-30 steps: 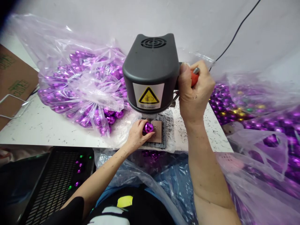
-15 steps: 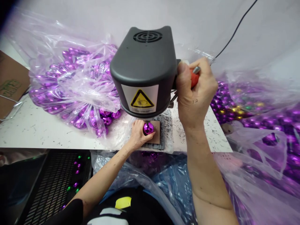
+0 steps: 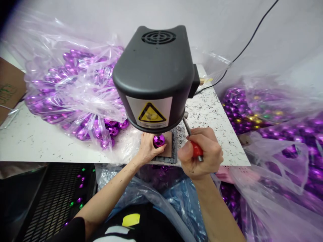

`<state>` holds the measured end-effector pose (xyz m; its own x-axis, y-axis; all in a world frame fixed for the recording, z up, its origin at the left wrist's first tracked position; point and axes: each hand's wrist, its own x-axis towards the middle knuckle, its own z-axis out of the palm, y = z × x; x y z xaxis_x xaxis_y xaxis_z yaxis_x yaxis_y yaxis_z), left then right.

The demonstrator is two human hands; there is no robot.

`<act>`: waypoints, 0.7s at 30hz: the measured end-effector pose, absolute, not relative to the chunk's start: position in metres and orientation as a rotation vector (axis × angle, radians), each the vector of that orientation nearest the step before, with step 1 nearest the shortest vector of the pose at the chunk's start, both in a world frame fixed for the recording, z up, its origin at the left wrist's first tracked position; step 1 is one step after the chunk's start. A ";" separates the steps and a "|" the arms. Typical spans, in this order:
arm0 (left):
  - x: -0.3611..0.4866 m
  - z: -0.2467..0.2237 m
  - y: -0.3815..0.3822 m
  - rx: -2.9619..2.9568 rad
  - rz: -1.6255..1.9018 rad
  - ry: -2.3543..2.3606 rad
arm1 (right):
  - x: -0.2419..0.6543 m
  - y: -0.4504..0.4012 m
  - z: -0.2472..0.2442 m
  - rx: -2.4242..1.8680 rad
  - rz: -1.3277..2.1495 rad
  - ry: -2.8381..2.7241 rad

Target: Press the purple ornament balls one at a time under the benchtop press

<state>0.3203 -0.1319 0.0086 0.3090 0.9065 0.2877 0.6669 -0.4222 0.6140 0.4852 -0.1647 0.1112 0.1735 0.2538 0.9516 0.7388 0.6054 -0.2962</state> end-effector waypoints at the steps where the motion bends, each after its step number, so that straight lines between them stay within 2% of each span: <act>1: 0.320 0.008 -0.132 2.198 0.857 1.404 | 0.484 -0.166 0.110 -0.922 -0.419 -1.388; 9: 0.321 0.011 -0.132 2.194 0.841 1.412 | 0.472 -0.172 0.101 -0.938 -0.272 -1.292; 21: 0.321 0.011 -0.133 2.159 0.877 1.410 | 0.464 -0.166 0.083 -0.913 -0.282 -1.184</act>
<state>0.3213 -0.1334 0.0105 0.2886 0.9161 0.2784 0.6547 -0.4010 0.6408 0.4641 -0.1663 0.0834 0.3917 0.2589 0.8829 0.6287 0.6253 -0.4623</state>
